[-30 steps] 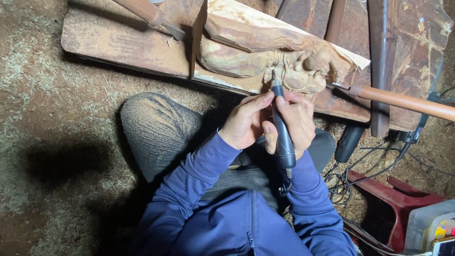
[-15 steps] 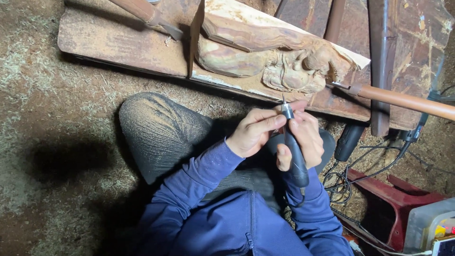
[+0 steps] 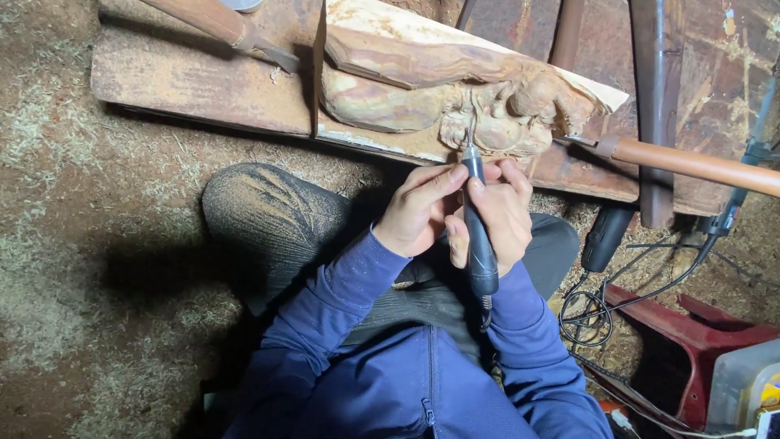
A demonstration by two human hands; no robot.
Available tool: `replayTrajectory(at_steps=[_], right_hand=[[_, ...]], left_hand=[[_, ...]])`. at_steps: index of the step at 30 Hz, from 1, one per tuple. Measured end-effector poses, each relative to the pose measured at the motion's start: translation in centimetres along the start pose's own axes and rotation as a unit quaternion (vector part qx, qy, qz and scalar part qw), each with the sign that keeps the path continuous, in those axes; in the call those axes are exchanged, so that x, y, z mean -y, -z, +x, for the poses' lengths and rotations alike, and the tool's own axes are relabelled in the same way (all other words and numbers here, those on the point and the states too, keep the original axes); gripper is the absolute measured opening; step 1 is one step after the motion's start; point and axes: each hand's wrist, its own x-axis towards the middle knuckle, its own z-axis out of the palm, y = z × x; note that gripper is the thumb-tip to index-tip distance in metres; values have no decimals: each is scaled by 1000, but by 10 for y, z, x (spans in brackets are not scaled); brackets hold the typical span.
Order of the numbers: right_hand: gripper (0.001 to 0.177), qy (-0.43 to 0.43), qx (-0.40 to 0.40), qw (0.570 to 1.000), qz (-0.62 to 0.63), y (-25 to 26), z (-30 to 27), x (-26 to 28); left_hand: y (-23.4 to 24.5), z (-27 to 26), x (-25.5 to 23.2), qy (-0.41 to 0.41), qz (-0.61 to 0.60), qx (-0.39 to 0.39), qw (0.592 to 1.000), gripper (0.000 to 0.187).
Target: Carving intricate details into a wooden sculpture using a handheld rotary tool
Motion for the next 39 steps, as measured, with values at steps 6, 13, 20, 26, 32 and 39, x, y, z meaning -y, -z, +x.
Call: replayTrajectory(at_steps=[6, 13, 20, 26, 32, 39], right_hand=[[43, 1, 7, 1000, 5, 1, 3, 0], [43, 7, 8, 1000, 7, 0, 3, 0], [41, 9, 8, 1000, 20, -2, 7, 4], [43, 7, 1, 1000, 18, -1, 3, 0], [43, 8, 6, 1000, 11, -1, 1, -2], [43, 10, 10, 1000, 13, 0, 6, 1]], left_hand=[[-2, 1, -3, 17, -7, 2, 1000, 22], [4, 1, 2, 22, -27, 3, 999, 20], [10, 0, 6, 10, -56, 12, 998, 20], [13, 4, 7, 11, -46, 18, 999, 18], [12, 4, 6, 9, -43, 19, 999, 19], [9, 4, 3, 16, -51, 12, 998, 18]])
